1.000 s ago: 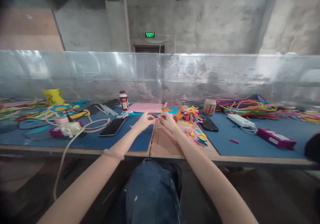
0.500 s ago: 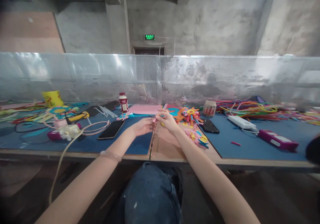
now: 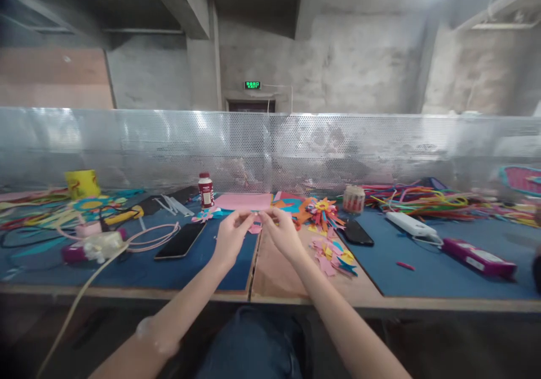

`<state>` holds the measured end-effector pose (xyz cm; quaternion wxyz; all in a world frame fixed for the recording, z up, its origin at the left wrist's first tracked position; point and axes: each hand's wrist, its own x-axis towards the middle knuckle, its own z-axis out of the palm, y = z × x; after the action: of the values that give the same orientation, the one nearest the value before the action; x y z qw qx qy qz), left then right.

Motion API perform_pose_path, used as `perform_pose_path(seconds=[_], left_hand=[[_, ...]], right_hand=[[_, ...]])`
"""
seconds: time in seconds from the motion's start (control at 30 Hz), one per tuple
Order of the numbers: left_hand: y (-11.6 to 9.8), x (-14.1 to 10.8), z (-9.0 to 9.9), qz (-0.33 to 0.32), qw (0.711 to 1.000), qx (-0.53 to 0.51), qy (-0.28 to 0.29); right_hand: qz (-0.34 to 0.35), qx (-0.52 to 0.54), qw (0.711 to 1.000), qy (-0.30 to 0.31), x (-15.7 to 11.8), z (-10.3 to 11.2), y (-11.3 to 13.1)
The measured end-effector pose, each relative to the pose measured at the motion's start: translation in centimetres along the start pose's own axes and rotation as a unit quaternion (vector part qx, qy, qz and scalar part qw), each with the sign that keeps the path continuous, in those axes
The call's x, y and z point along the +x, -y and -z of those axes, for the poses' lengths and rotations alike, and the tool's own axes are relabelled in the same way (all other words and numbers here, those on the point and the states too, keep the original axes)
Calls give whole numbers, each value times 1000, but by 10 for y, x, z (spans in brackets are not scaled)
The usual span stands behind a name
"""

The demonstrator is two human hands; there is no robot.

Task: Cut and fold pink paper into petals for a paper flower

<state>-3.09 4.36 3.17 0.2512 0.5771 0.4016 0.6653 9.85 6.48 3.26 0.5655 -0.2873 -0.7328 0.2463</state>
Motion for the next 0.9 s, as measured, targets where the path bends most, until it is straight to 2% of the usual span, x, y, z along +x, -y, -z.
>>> perform_pose_path(seconds=[0.07, 0.2, 0.33, 0.43, 0.57, 0.7, 0.9], left_hand=[[-9, -11, 0, 6, 1000, -19, -17], [-18, -24, -8, 3, 997, -76, -32], [-16, -26, -18, 2, 995, -96, -5], [-7, -26, -19, 0, 996, -86, 27], [4, -29, -16, 38, 995, -77, 44], [8, -31, -14, 100, 991, -91, 15], [11, -37, -11, 140, 982, -128, 6]], right_hand=[[-14, 25, 1000, -3, -14, -4, 14], [-19, 63, 995, -78, -35, -12, 28], [-45, 97, 983, -146, -43, -16, 23], [-63, 98, 980, -164, -47, -16, 14], [-49, -6, 981, -189, -54, -16, 4], [32, -131, 967, -216, -59, -16, 0], [86, -195, 954, -209, -61, -17, -3]])
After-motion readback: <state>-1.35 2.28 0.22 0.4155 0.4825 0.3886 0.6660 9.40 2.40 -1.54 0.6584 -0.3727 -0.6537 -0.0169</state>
